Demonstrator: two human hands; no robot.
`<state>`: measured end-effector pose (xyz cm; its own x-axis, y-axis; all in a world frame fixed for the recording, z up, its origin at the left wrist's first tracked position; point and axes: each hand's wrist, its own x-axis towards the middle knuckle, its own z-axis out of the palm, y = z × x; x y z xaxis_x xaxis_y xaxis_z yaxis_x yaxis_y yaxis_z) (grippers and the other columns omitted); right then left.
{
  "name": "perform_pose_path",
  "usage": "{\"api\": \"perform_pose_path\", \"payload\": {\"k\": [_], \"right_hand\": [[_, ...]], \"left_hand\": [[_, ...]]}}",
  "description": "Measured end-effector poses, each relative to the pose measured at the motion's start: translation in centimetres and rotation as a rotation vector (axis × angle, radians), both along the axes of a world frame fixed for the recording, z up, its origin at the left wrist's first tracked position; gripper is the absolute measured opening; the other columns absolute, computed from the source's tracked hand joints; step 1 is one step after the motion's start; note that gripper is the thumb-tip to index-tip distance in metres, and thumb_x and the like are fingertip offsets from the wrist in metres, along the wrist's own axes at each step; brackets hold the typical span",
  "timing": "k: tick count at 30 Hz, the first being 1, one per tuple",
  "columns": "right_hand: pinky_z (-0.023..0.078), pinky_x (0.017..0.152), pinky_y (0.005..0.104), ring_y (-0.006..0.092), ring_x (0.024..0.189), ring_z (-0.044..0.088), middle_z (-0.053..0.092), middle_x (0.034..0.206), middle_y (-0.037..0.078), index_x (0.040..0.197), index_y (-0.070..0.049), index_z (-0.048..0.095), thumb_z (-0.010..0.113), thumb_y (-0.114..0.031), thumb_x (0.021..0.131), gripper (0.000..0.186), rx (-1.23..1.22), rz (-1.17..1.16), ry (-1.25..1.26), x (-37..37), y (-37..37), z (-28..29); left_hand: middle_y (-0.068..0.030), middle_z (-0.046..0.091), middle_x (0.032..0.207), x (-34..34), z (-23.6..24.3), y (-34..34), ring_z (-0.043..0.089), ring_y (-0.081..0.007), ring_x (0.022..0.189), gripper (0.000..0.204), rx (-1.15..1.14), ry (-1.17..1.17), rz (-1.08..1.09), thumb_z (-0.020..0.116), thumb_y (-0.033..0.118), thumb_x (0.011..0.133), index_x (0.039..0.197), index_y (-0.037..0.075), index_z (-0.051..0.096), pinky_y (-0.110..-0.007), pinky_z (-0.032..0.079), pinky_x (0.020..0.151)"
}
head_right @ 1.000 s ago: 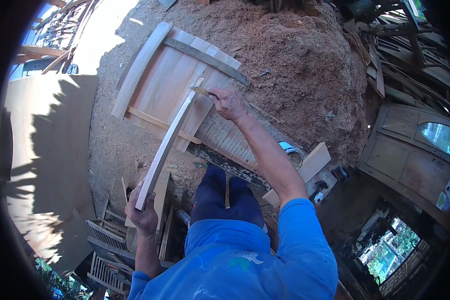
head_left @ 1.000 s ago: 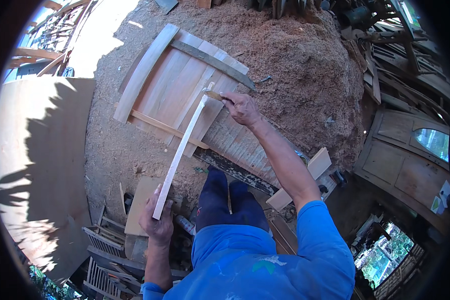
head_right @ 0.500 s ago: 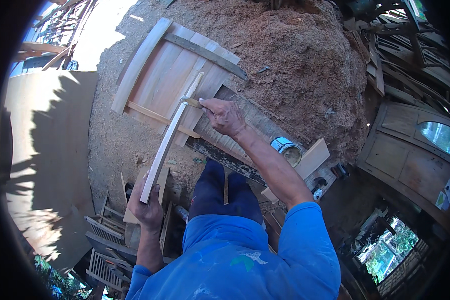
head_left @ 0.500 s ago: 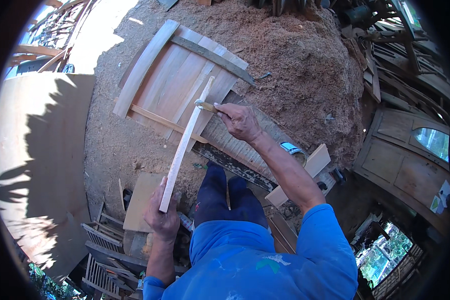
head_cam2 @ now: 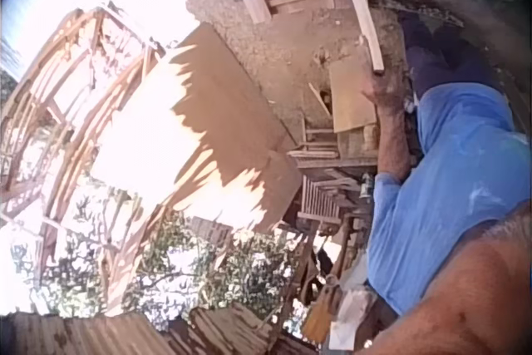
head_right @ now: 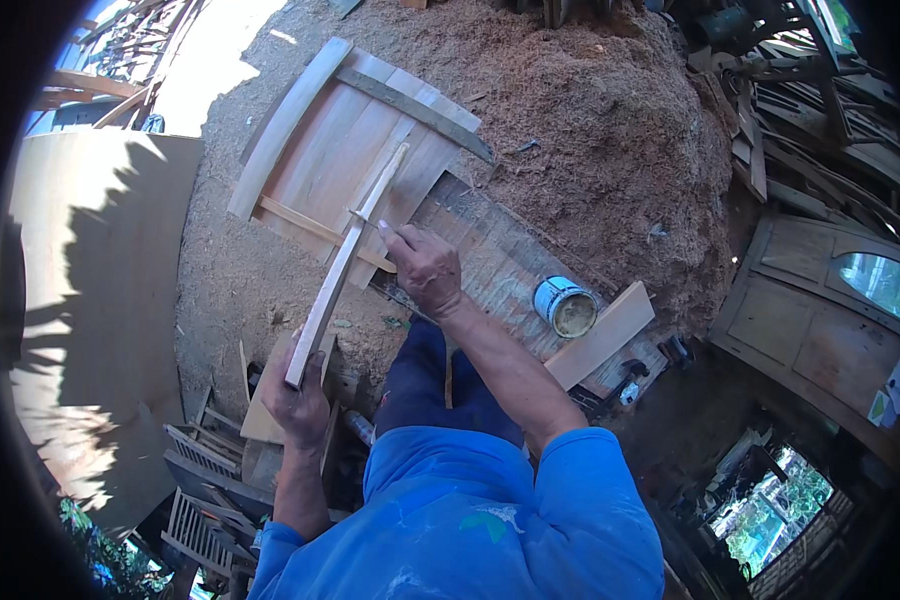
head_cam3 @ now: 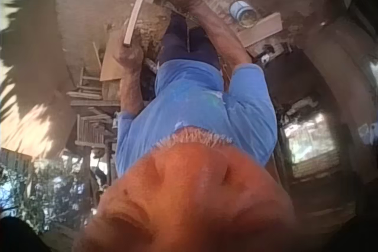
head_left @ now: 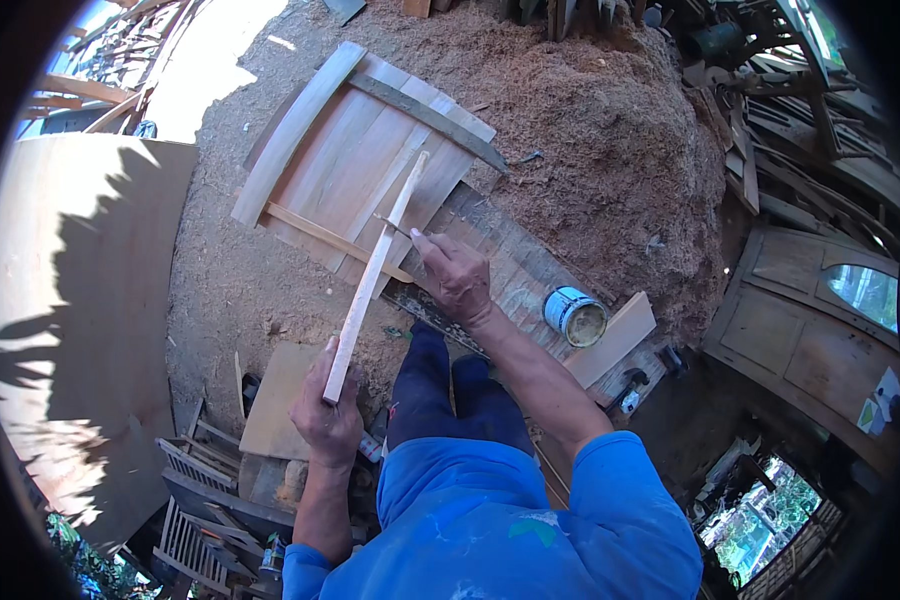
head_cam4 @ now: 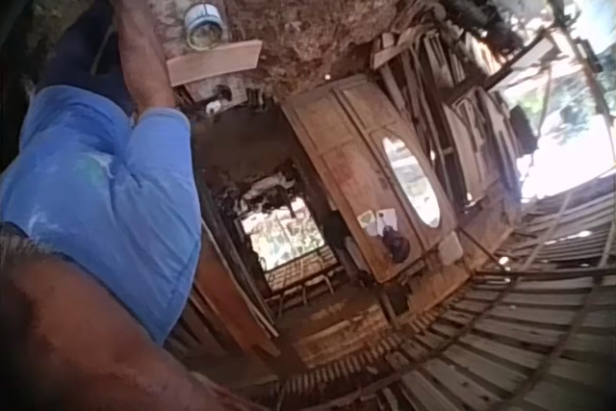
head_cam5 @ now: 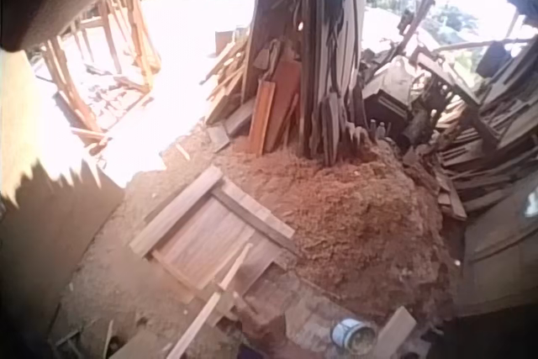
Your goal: The person applies a liquid substance to several wooden boards using a small brush, dipping the brush into a metal container multiple times to coat the surfaces and edges.
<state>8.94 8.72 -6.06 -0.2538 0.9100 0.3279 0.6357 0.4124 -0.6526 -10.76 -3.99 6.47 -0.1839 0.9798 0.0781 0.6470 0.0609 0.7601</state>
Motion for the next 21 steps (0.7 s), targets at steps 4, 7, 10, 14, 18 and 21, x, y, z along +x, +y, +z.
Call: {"api": "perform_pose_path", "payload": {"k": [4, 7, 10, 14, 18, 21], "right_hand": [[0.052, 0.063, 0.0366, 0.0238, 0.072, 0.064, 0.061, 0.085, 0.004, 0.12, -0.011, 0.068, 0.063, -0.008, 0.086, 0.034, 0.015, 0.069, -0.053, 1.4, -1.5, 1.1], [0.052, 0.061, 0.0376, 0.0252, 0.07, 0.064, 0.06, 0.082, 0.005, 0.119, -0.012, 0.068, 0.064, -0.008, 0.086, 0.033, 0.057, 0.176, -0.098, 3.2, -0.8, 3.4], [0.053, 0.064, 0.0391, 0.0289, 0.073, 0.067, 0.066, 0.084, 0.008, 0.115, -0.011, 0.07, 0.065, -0.009, 0.089, 0.027, -0.057, 0.036, 0.051, 3.8, 1.5, 2.9], [0.055, 0.069, 0.0416, 0.0351, 0.084, 0.069, 0.071, 0.093, 0.015, 0.11, -0.008, 0.07, 0.064, -0.01, 0.092, 0.019, -0.306, 0.007, 0.09, 3.9, 5.6, 0.0], [0.054, 0.068, 0.04, 0.0353, 0.08, 0.07, 0.071, 0.092, 0.017, 0.112, -0.002, 0.068, 0.065, -0.005, 0.091, 0.021, -0.266, 0.167, 0.151, 3.8, 5.1, -0.6], [0.054, 0.068, 0.0398, 0.0356, 0.081, 0.07, 0.071, 0.093, 0.018, 0.112, -0.001, 0.068, 0.065, -0.004, 0.091, 0.021, -0.251, 0.212, 0.131, 3.6, 3.9, 0.2]], "left_hand": [[-0.0245, 0.07, 0.118, -0.2, -0.3, -0.2, 0.072, -0.0348, 0.106, 0.037, 0.013, -0.016, 0.019, 0.075, 0.001, 0.088, 0.121, -0.008, 0.063, -0.04, 0.058, 0.088], [-0.0243, 0.071, 0.117, -0.4, -0.6, -0.5, 0.072, -0.0351, 0.105, 0.037, 0.019, -0.017, 0.02, 0.075, 0.001, 0.087, 0.122, -0.007, 0.064, -0.04, 0.058, 0.087], [-0.0242, 0.071, 0.116, 0.0, -0.6, -0.3, 0.073, -0.0351, 0.103, 0.038, 0.035, 0.004, 0.01, 0.076, 0.002, 0.087, 0.121, -0.006, 0.064, -0.04, 0.058, 0.085], [-0.0233, 0.071, 0.114, 0.3, -0.5, -0.2, 0.074, -0.0344, 0.099, 0.039, 0.045, 0.023, 0.017, 0.077, 0.003, 0.086, 0.121, -0.006, 0.064, -0.039, 0.059, 0.082], [-0.023, 0.072, 0.114, 0.6, -0.4, 0.1, 0.074, -0.0341, 0.098, 0.038, 0.071, 0.056, 0.012, 0.077, 0.003, 0.087, 0.122, -0.006, 0.064, -0.039, 0.059, 0.081], [-0.0236, 0.071, 0.114, 1.0, -0.1, 0.0, 0.074, -0.0353, 0.098, 0.039, 0.053, 0.048, 0.001, 0.076, 0.003, 0.087, 0.122, -0.007, 0.063, -0.039, 0.059, 0.082]]}}
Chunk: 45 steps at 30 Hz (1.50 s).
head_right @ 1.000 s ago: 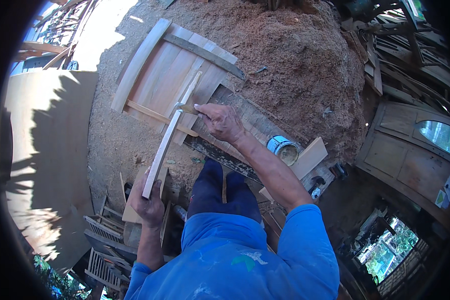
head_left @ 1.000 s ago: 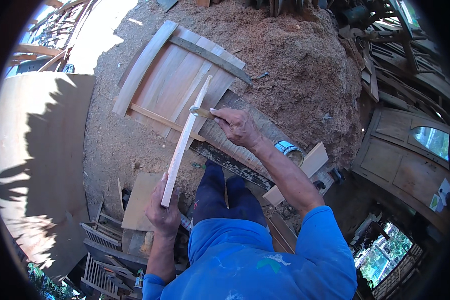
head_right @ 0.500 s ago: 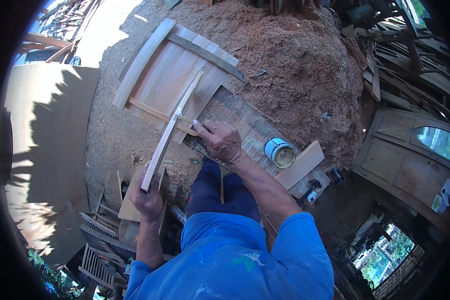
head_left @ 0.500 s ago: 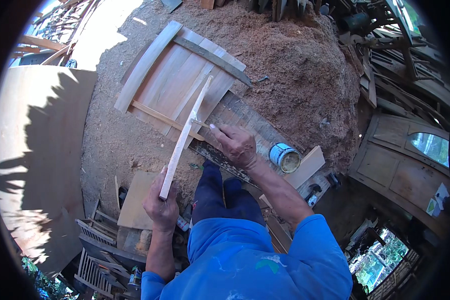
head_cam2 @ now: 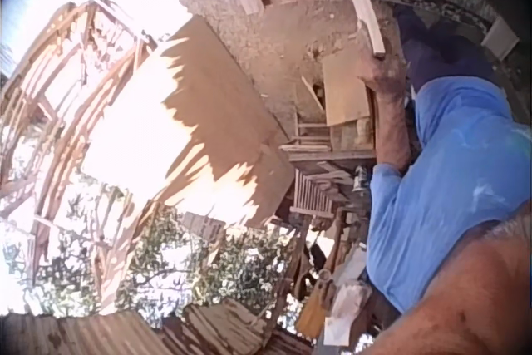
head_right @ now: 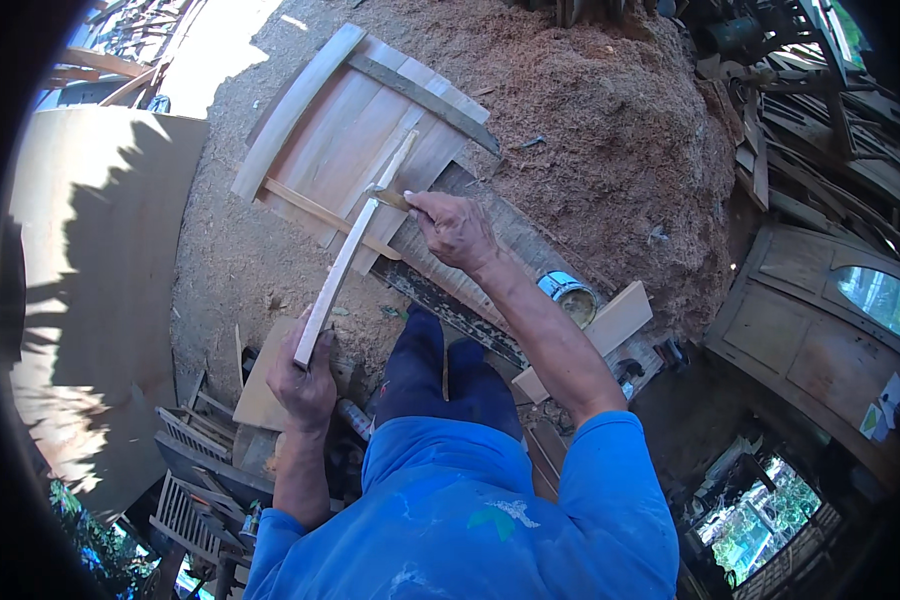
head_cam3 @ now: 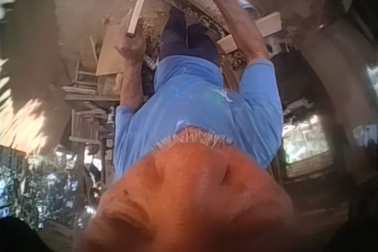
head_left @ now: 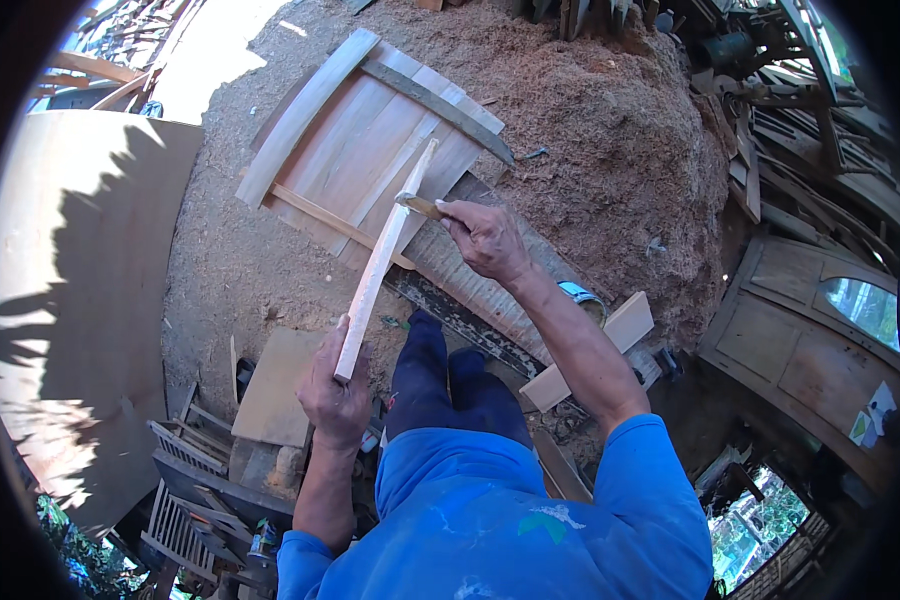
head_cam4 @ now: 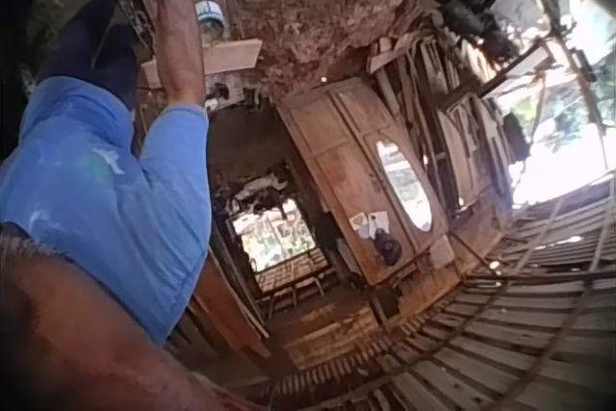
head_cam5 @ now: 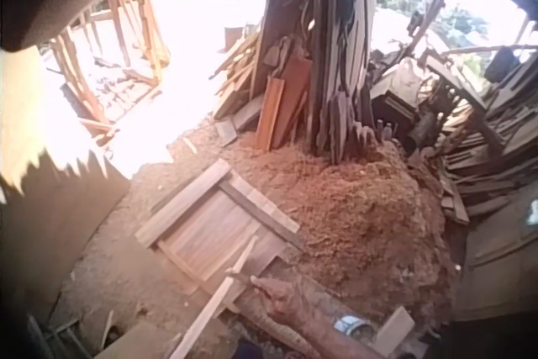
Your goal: The person applies a liquid substance to several wooden boards using a small brush, dipping the brush into a metal container multiple times to coat the surfaces and edges.
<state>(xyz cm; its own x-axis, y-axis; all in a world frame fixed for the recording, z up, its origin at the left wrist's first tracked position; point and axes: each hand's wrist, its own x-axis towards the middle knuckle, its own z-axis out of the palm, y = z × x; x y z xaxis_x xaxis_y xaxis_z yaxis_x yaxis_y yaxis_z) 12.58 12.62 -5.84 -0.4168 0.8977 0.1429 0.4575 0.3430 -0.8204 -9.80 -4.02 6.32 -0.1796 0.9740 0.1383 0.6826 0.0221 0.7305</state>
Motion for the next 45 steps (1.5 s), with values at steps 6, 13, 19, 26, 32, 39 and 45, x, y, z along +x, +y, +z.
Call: {"api": "perform_pose_path", "payload": {"k": [6, 13, 19, 26, 32, 39, 45], "right_hand": [[0.054, 0.068, 0.0402, 0.0369, 0.082, 0.07, 0.07, 0.094, 0.02, 0.114, -0.001, 0.067, 0.066, -0.003, 0.091, 0.023, -0.02, 0.029, 0.031, 0.0, -1.9, 2.3], [0.055, 0.069, 0.0402, 0.0367, 0.084, 0.07, 0.07, 0.095, 0.02, 0.115, 0.0, 0.067, 0.066, -0.002, 0.09, 0.025, -0.046, 0.026, 0.069, 0.6, -4.5, 5.3], [0.056, 0.07, 0.0395, 0.0375, 0.086, 0.071, 0.07, 0.095, 0.022, 0.116, 0.001, 0.067, 0.066, 0.001, 0.088, 0.028, 0.009, 0.013, 0.077, 1.0, -6.8, 6.9], [0.053, 0.066, 0.042, 0.0354, 0.077, 0.069, 0.067, 0.087, 0.018, 0.123, -0.002, 0.065, 0.066, 0.001, 0.089, 0.034, -0.046, -0.011, 0.056, 1.5, -9.2, 9.4], [0.052, 0.065, 0.04, 0.0307, 0.076, 0.066, 0.062, 0.09, 0.012, 0.126, -0.01, 0.066, 0.066, -0.002, 0.086, 0.04, 0.15, -0.129, -0.069, 0.2, -12.1, 9.2], [0.051, 0.065, 0.0386, 0.0259, 0.078, 0.064, 0.056, 0.088, 0.007, 0.12, -0.015, 0.069, 0.064, -0.005, 0.085, 0.037, 0.098, 0.049, -0.209, 1.9, -12.2, 11.8], [0.052, 0.065, 0.0409, 0.0285, 0.079, 0.066, 0.062, 0.09, 0.009, 0.117, -0.013, 0.069, 0.063, -0.007, 0.088, 0.03, 0.112, 0.222, -0.263, 4.3, -10.2, 15.0]], "left_hand": [[-0.0257, 0.07, 0.116, 0.7, -0.4, -0.6, 0.072, -0.0386, 0.101, 0.04, -0.021, 0.021, -0.024, 0.074, 0.001, 0.087, 0.124, -0.008, 0.062, -0.042, 0.059, 0.084], [-0.0268, 0.069, 0.115, 2.5, -0.5, -0.7, 0.071, -0.0411, 0.101, 0.041, 0.03, 0.075, -0.053, 0.075, 0.001, 0.085, 0.123, -0.009, 0.061, -0.043, 0.059, 0.084], [-0.0276, 0.069, 0.114, 3.7, -0.5, -0.8, 0.071, -0.0421, 0.101, 0.041, 0.019, 0.128, -0.062, 0.073, 0.001, 0.086, 0.124, -0.009, 0.061, -0.044, 0.059, 0.084], [-0.0279, 0.069, 0.115, 4.4, -0.8, -1.3, 0.071, -0.0417, 0.101, 0.042, 0.026, 0.165, -0.066, 0.069, -0.001, 0.086, 0.126, -0.008, 0.06, -0.044, 0.059, 0.084], [-0.02, 0.072, 0.111, 4.9, -0.3, -0.7, 0.074, -0.0331, 0.095, 0.034, 0.011, 0.138, 0.037, 0.075, 0.009, 0.09, 0.12, -0.003, 0.066, -0.039, 0.058, 0.078], [-0.0243, 0.071, 0.109, 5.4, -0.5, -0.3, 0.072, -0.04, 0.095, 0.04, 0.063, 0.157, 0.007, 0.071, 0.002, 0.086, 0.124, -0.006, 0.061, -0.043, 0.059, 0.078], [-0.0229, 0.071, 0.107, 5.2, -0.3, -0.3, 0.072, -0.039, 0.091, 0.039, 0.057, 0.146, 0.032, 0.073, 0.005, 0.086, 0.122, -0.004, 0.062, -0.043, 0.058, 0.074]]}}
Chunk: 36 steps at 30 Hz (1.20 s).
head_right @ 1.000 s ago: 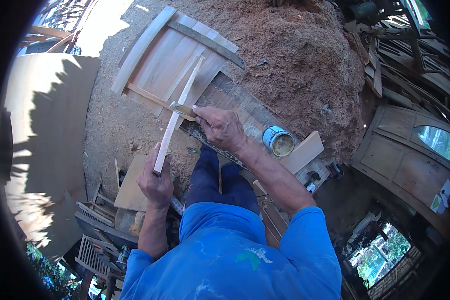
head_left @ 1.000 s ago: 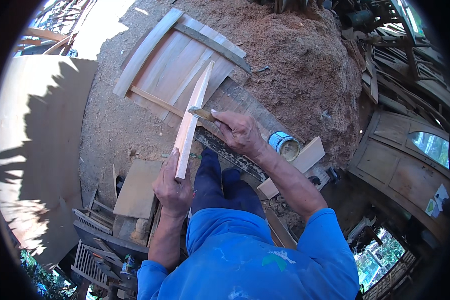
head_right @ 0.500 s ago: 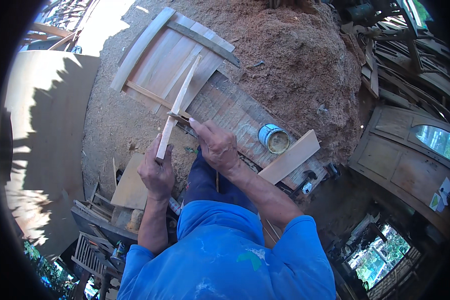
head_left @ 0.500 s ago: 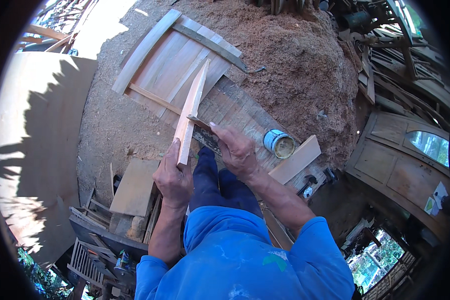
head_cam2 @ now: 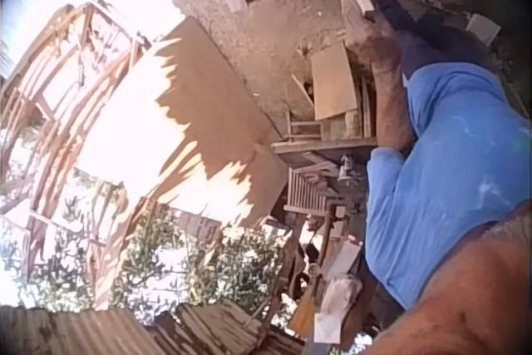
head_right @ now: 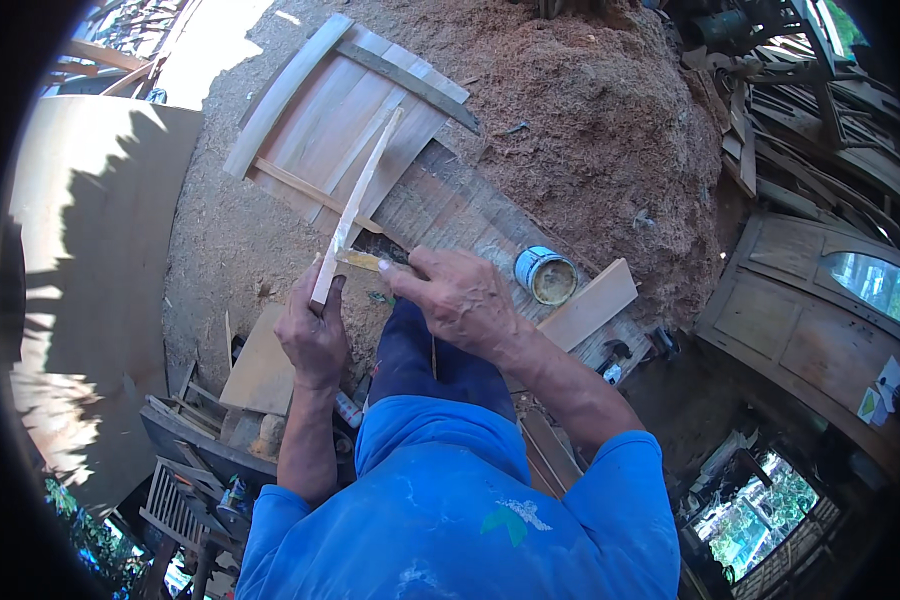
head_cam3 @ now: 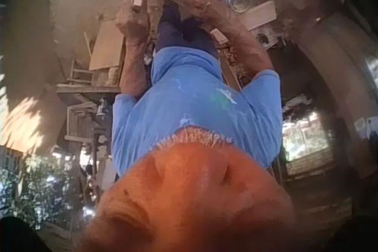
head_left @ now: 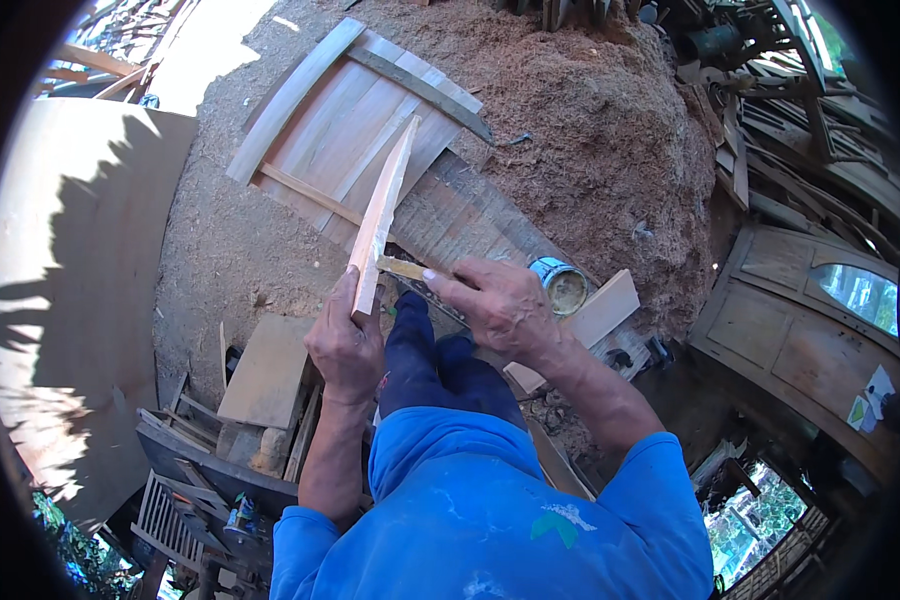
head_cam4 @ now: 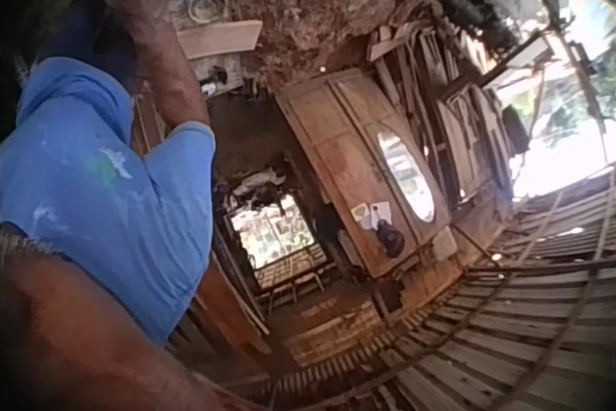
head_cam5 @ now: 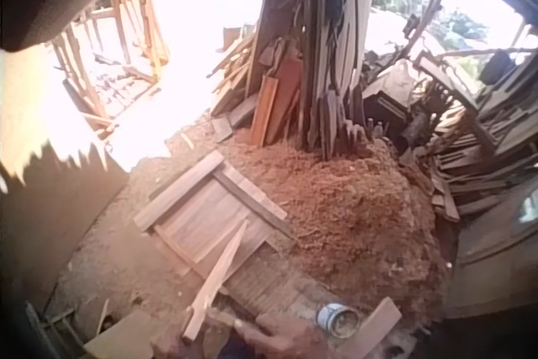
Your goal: The person applies a liquid substance to several wooden boards using a small brush, dipping the brush into a metal container multiple times to coat the surfaces and edges.
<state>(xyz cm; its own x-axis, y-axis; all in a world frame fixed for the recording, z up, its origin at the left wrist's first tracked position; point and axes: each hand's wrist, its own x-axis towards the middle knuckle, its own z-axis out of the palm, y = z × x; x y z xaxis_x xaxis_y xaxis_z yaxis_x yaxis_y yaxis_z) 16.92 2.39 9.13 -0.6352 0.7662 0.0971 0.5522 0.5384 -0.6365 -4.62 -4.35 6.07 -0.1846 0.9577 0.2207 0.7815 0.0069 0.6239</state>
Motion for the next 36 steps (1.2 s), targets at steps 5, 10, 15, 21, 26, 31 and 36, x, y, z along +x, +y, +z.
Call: {"api": "perform_pose_path", "payload": {"k": [5, 10, 15, 21, 26, 31, 36], "right_hand": [[0.053, 0.063, 0.0347, 0.0278, 0.072, 0.069, 0.069, 0.086, 0.014, 0.115, -0.005, 0.069, 0.065, -0.003, 0.092, 0.023, -0.147, -0.218, 0.312, -0.1, 4.4, -4.3], [0.051, 0.062, 0.0315, 0.0192, 0.066, 0.062, 0.07, 0.083, 0.013, 0.115, -0.001, 0.069, 0.063, -0.002, 0.095, 0.021, -0.364, -0.216, 0.398, -0.8, 4.6, -8.3], [0.053, 0.067, 0.0315, 0.0205, 0.074, 0.068, 0.071, 0.088, 0.014, 0.117, 0.0, 0.068, 0.065, -0.002, 0.094, 0.024, -0.317, -0.181, 0.448, -0.6, 2.3, -7.0], [0.055, 0.071, 0.0308, 0.0206, 0.08, 0.071, 0.073, 0.094, 0.015, 0.118, 0.001, 0.068, 0.064, 0.001, 0.094, 0.024, -0.361, -0.178, 0.484, 0.4, 1.5, -5.0], [0.057, 0.072, 0.0347, 0.0268, 0.087, 0.074, 0.073, 0.097, 0.019, 0.116, 0.001, 0.068, 0.065, 0.002, 0.091, 0.026, -0.478, -0.228, 0.531, 0.7, 0.5, -4.6], [0.057, 0.07, 0.0357, 0.0295, 0.085, 0.074, 0.072, 0.096, 0.019, 0.116, -0.001, 0.069, 0.067, 0.003, 0.088, 0.028, -0.32, -0.186, 0.532, 0.9, -0.6, -3.7], [0.056, 0.066, 0.0356, 0.0319, 0.08, 0.072, 0.071, 0.092, 0.017, 0.116, -0.001, 0.069, 0.068, 0.005, 0.087, 0.03, -0.26, -0.171, 0.487, 1.3, -1.5, -1.6]], "left_hand": [[-0.0221, 0.071, 0.108, -0.1, 0.6, 0.5, 0.071, -0.0383, 0.096, 0.039, -0.062, -0.031, 0.024, 0.073, 0.002, 0.082, 0.118, -0.004, 0.063, -0.043, 0.058, 0.081], [-0.0227, 0.07, 0.11, 0.2, 0.5, 0.6, 0.071, -0.0389, 0.098, 0.041, 0.003, 0.001, -0.012, 0.076, 0.0, 0.074, 0.112, -0.004, 0.061, -0.044, 0.058, 0.085], [-0.0241, 0.07, 0.11, 0.8, 0.6, 0.8, 0.071, -0.0392, 0.1, 0.041, -0.006, -0.018, -0.007, 0.077, -0.001, 0.072, 0.11, -0.003, 0.061, -0.044, 0.058, 0.087], [-0.0248, 0.071, 0.106, 1.7, 0.9, 1.2, 0.072, -0.0394, 0.097, 0.036, 0.012, 0.002, -0.016, 0.075, -0.002, 0.075, 0.108, -0.003, 0.062, -0.044, 0.059, 0.085], [-0.0203, 0.073, 0.104, 2.3, 0.9, 1.5, 0.073, -0.0355, 0.094, 0.027, 0.024, 0.013, 0.004, 0.074, 0.003, 0.083, 0.109, -0.002, 0.066, -0.041, 0.058, 0.082], [-0.0195, 0.073, 0.102, 2.4, 1.0, 1.5, 0.073, -0.0357, 0.092, 0.026, 0.013, 0.001, 0.035, 0.075, 0.004, 0.083, 0.107, -0.001, 0.067, -0.041, 0.058, 0.079], [-0.0192, 0.073, 0.101, 2.8, 0.9, 1.4, 0.073, -0.0358, 0.09, 0.027, 0.033, 0.039, 0.031, 0.075, 0.006, 0.084, 0.108, -0.001, 0.067, -0.042, 0.057, 0.078]]}}
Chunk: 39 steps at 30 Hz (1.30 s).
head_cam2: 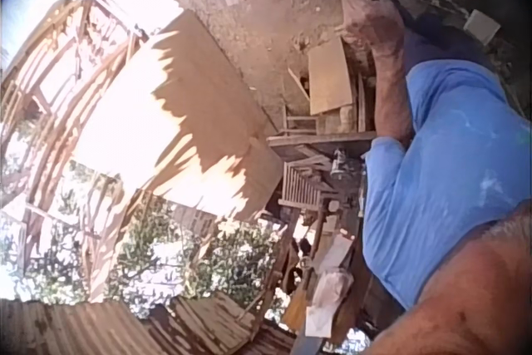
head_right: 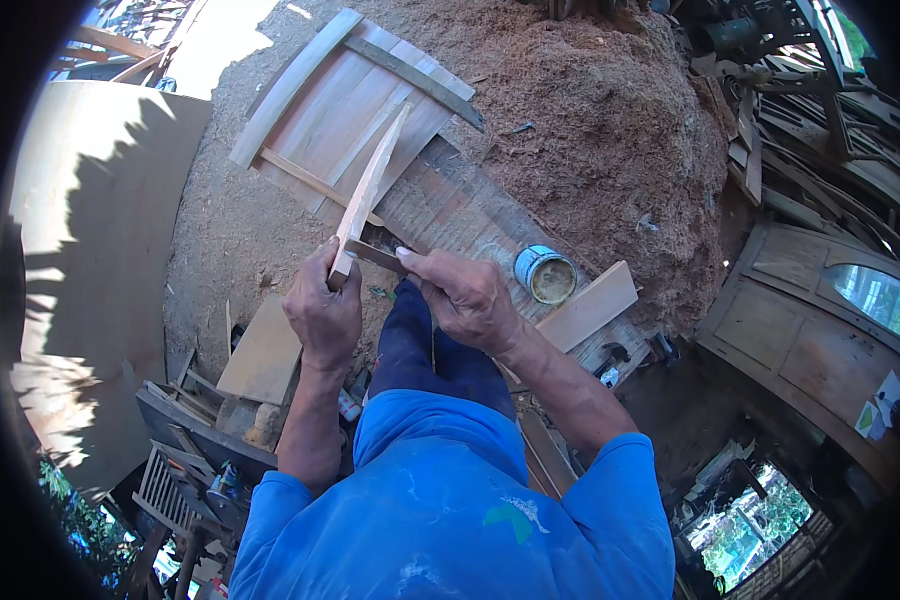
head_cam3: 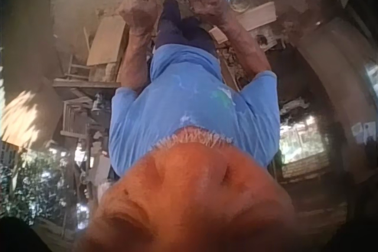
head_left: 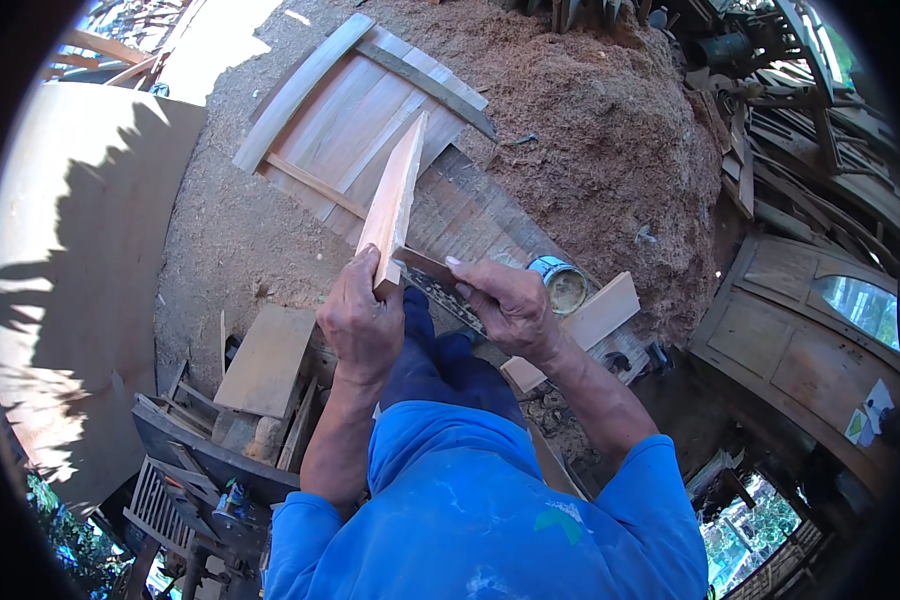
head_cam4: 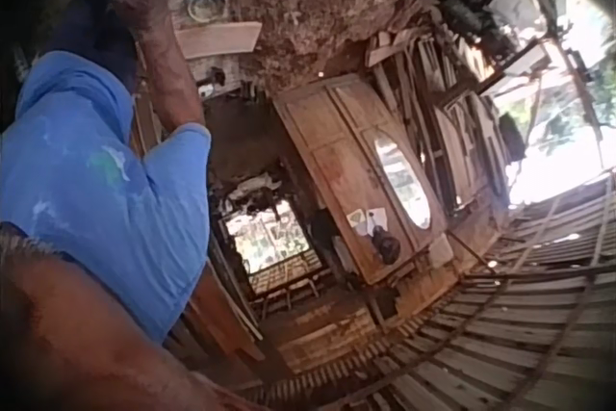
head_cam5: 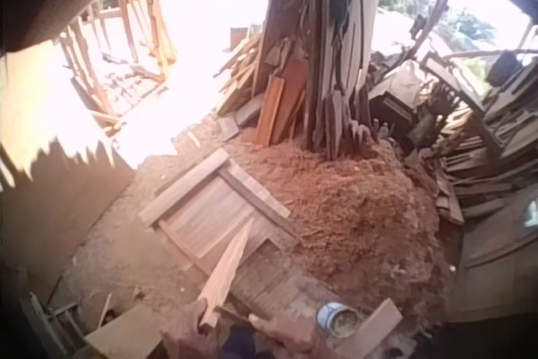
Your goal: The person applies a liquid substance to several wooden boards using a small brush, dipping the brush into a metal container multiple times to coat the surfaces and edges.
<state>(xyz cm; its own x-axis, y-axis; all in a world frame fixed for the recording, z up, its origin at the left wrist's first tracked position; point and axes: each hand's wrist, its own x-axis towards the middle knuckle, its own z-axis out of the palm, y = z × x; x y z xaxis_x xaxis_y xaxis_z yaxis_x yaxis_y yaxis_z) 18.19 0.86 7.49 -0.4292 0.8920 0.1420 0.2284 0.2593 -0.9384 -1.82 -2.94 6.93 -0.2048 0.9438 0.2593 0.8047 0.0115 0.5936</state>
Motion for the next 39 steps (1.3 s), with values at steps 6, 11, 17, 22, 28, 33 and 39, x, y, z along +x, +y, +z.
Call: {"api": "perform_pose_path", "payload": {"k": [6, 11, 17, 22, 28, 33, 39], "right_hand": [[0.052, 0.057, 0.0383, 0.0307, 0.069, 0.067, 0.066, 0.082, 0.013, 0.12, -0.002, 0.067, 0.068, 0.006, 0.084, 0.037, 0.173, 0.066, -0.149, 0.6, -0.2, 1.8], [0.055, 0.064, 0.0347, 0.0302, 0.076, 0.072, 0.072, 0.089, 0.018, 0.116, 0.001, 0.068, 0.066, 0.006, 0.088, 0.029, 0.15, -0.109, -0.232, -0.8, 2.3, -0.4], [0.052, 0.059, 0.04, 0.0307, 0.072, 0.069, 0.067, 0.084, 0.013, 0.126, -0.007, 0.065, 0.066, 0.005, 0.084, 0.044, 0.255, 0.001, -0.116, -0.5, 1.6, -0.3], [0.053, 0.057, 0.036, 0.0242, 0.067, 0.067, 0.066, 0.081, 0.009, 0.124, -0.005, 0.066, 0.068, 0.003, 0.086, 0.039, 0.216, 0.066, -0.101, -1.1, 0.5, 1.5], [0.045, 0.058, 0.0222, 0.008, 0.066, 0.054, 0.06, 0.087, 0.002, 0.133, -0.003, 0.051, 0.059, -0.013, 0.102, 0.034, -0.658, -0.403, 0.601, -4.7, -0.1, -4.8], [0.051, 0.07, 0.0288, 0.0116, 0.078, 0.059, 0.061, 0.094, 0.006, 0.129, -0.001, 0.043, 0.074, -0.023, 0.092, 0.052, -0.963, -0.557, 0.421, -10.9, 0.6, -11.2], [0.055, 0.087, 0.0359, 0.0219, 0.1, 0.064, 0.061, 0.112, 0.015, 0.127, 0.001, 0.041, 0.077, -0.008, 0.083, 0.058, -0.838, -0.684, 0.609, -12.0, 2.9, -12.9]], "left_hand": [[-0.0236, 0.072, 0.106, 0.2, 0.5, 0.0, 0.072, -0.0381, 0.096, 0.038, -0.031, -0.007, 0.002, 0.078, 0.004, 0.075, 0.109, -0.003, 0.064, -0.043, 0.059, 0.083], [-0.0226, 0.072, 0.106, 0.2, 0.6, 0.2, 0.072, -0.0374, 0.095, 0.038, -0.058, -0.012, 0.015, 0.078, 0.005, 0.076, 0.11, -0.002, 0.064, -0.042, 0.058, 0.082], [-0.0218, 0.072, 0.103, 0.3, 0.7, 0.4, 0.073, -0.0373, 0.092, 0.035, -0.029, -0.02, 0.024, 0.079, 0.005, 0.076, 0.107, -0.002, 0.065, -0.042, 0.059, 0.08], [-0.021, 0.072, 0.1, -0.4, 0.4, 0.1, 0.073, -0.0349, 0.087, 0.032, -0.029, -0.045, 0.067, 0.078, 0.006, 0.079, 0.107, -0.001, 0.066, -0.041, 0.058, 0.076], [-0.0115, 0.072, 0.1, -3.6, 2.4, 1.1, 0.068, -0.0142, 0.088, 0.027, -0.391, -0.553, 0.396, 0.072, 0.011, 0.093, 0.114, -0.004, 0.065, -0.031, 0.055, 0.077], [-0.0156, 0.068, 0.118, -6.4, 1.1, -1.4, 0.067, -0.0231, 0.105, 0.033, -0.123, -1.275, 0.525, 0.068, 0.005, 0.094, 0.123, -0.009, 0.059, -0.036, 0.054, 0.093], [-0.0147, 0.065, 0.122, -7.1, -0.4, -5.4, 0.061, -0.0249, 0.12, 0.047, -0.22, -1.644, 0.209, 0.065, 0.028, 0.1, 0.132, -0.003, 0.052, -0.041, 0.05, 0.101]]}}
